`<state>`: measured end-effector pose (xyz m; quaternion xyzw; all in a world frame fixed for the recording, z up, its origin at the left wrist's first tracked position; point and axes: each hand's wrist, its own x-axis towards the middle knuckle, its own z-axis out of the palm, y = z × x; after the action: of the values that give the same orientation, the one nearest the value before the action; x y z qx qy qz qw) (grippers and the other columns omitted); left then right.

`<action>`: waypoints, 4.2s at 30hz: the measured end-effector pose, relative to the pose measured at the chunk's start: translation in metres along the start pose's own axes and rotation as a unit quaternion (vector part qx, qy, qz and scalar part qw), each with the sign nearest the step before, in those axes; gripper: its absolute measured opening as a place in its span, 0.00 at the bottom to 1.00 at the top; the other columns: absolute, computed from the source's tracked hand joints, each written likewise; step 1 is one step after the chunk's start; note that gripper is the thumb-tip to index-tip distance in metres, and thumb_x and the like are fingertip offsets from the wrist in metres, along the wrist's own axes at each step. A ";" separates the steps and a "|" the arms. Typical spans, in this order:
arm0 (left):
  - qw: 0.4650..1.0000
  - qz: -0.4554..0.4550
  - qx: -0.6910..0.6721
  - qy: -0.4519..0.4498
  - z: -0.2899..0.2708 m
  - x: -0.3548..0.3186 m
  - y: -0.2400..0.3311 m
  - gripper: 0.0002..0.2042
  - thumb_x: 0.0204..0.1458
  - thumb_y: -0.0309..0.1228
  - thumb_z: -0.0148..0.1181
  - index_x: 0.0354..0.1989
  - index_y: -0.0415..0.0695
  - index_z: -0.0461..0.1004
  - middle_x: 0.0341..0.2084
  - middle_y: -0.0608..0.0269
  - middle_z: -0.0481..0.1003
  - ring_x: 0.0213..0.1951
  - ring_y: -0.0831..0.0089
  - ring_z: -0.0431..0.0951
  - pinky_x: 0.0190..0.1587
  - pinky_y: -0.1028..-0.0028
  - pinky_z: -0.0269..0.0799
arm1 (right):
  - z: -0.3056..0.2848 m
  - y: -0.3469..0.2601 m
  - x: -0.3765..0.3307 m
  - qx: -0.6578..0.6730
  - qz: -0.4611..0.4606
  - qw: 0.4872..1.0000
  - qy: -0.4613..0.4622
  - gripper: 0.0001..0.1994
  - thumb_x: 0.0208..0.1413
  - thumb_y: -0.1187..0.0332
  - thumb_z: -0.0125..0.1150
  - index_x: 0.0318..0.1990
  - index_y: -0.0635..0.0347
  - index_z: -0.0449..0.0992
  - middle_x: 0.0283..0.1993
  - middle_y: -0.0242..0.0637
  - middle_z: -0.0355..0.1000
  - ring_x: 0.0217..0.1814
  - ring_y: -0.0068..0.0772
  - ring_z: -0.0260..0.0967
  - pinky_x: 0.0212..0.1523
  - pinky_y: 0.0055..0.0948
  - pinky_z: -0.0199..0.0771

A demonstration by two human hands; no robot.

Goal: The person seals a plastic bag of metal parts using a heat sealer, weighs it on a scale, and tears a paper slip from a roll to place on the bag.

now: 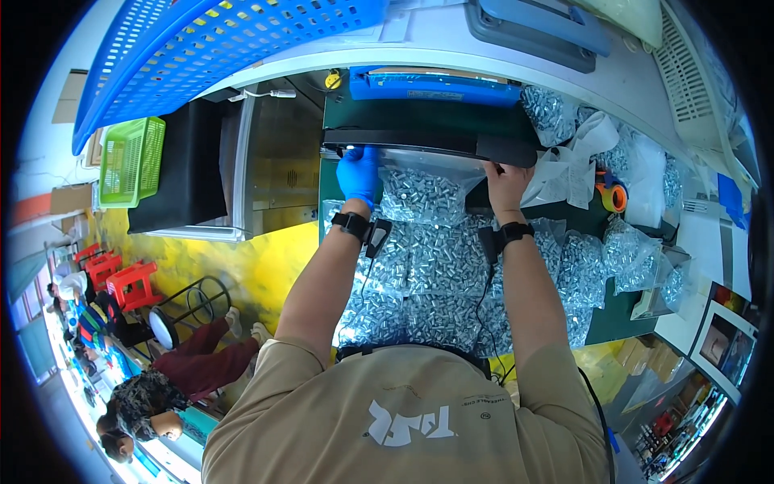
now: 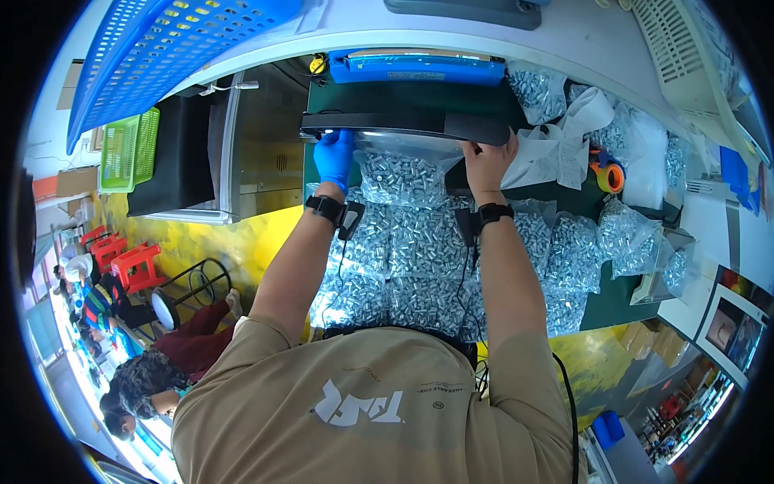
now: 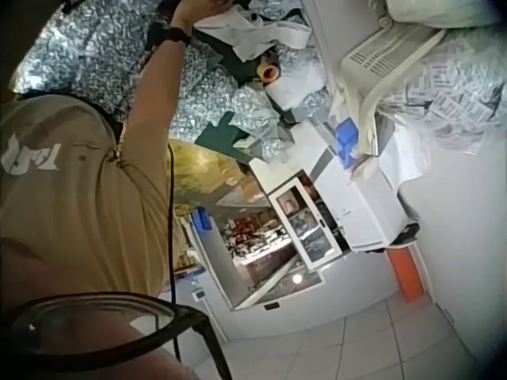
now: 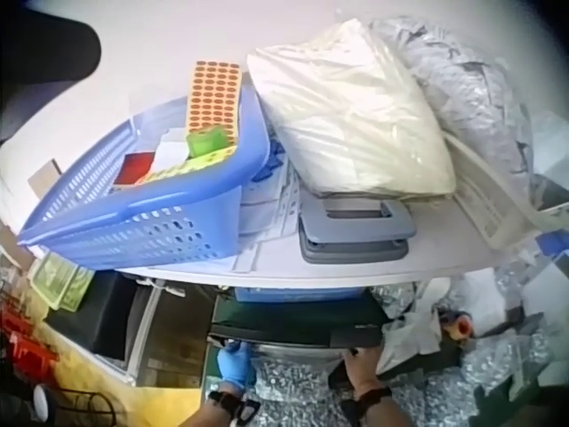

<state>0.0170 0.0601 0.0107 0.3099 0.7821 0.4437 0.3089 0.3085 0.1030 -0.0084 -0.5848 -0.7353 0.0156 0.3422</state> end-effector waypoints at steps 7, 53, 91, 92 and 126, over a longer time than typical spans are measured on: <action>0.972 0.129 -0.179 0.080 -0.015 -0.030 0.014 0.09 0.58 0.32 0.56 0.38 0.39 0.76 0.27 0.59 0.75 0.31 0.79 0.70 0.36 0.74 0.67 | 0.002 0.033 0.006 0.247 0.094 0.960 -0.091 0.14 0.59 0.60 0.53 0.48 0.53 0.76 0.52 0.41 0.71 0.63 0.52 0.55 0.65 0.44 0.52; 0.767 0.340 0.517 -0.171 0.073 -0.003 0.123 0.16 0.52 0.41 0.47 0.26 0.45 0.78 0.27 0.50 0.78 0.33 0.52 0.78 0.37 0.57 0.74 | -0.146 0.015 -0.112 0.433 0.406 0.798 -0.104 0.15 0.62 0.62 0.53 0.33 0.66 0.79 0.31 0.35 0.77 0.33 0.22 0.70 0.39 0.22 0.69; 0.998 -0.056 -0.011 0.022 -0.217 -0.204 -0.169 0.07 0.53 0.30 0.58 0.34 0.39 0.78 0.25 0.65 0.76 0.27 0.76 0.72 0.33 0.77 0.69 | -0.184 -0.054 -0.154 0.265 0.228 0.905 -0.243 0.11 0.56 0.64 0.58 0.34 0.66 0.78 0.30 0.44 0.76 0.31 0.39 0.75 0.33 0.30 0.71; 0.997 -0.069 -0.024 0.021 -0.217 -0.206 -0.168 0.07 0.54 0.30 0.58 0.33 0.39 0.77 0.24 0.65 0.75 0.26 0.77 0.71 0.32 0.77 0.68 | -0.182 -0.057 -0.149 0.268 0.223 0.902 -0.255 0.12 0.56 0.64 0.58 0.34 0.65 0.78 0.29 0.44 0.76 0.31 0.40 0.75 0.33 0.31 0.71; 0.983 -0.086 -0.149 -0.066 -0.115 -0.185 -0.082 0.07 0.58 0.25 0.52 0.40 0.39 0.77 0.25 0.67 0.74 0.25 0.82 0.69 0.30 0.79 0.66 | -0.070 -0.014 -0.001 0.104 0.017 0.994 -0.003 0.05 0.49 0.68 0.62 0.29 0.60 0.77 0.35 0.42 0.75 0.41 0.48 0.70 0.46 0.43 0.68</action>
<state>0.0268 -0.1716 0.0244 0.2208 0.7089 0.5054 0.4397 0.3334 0.0716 0.0507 -0.5581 -0.7207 0.0998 0.3989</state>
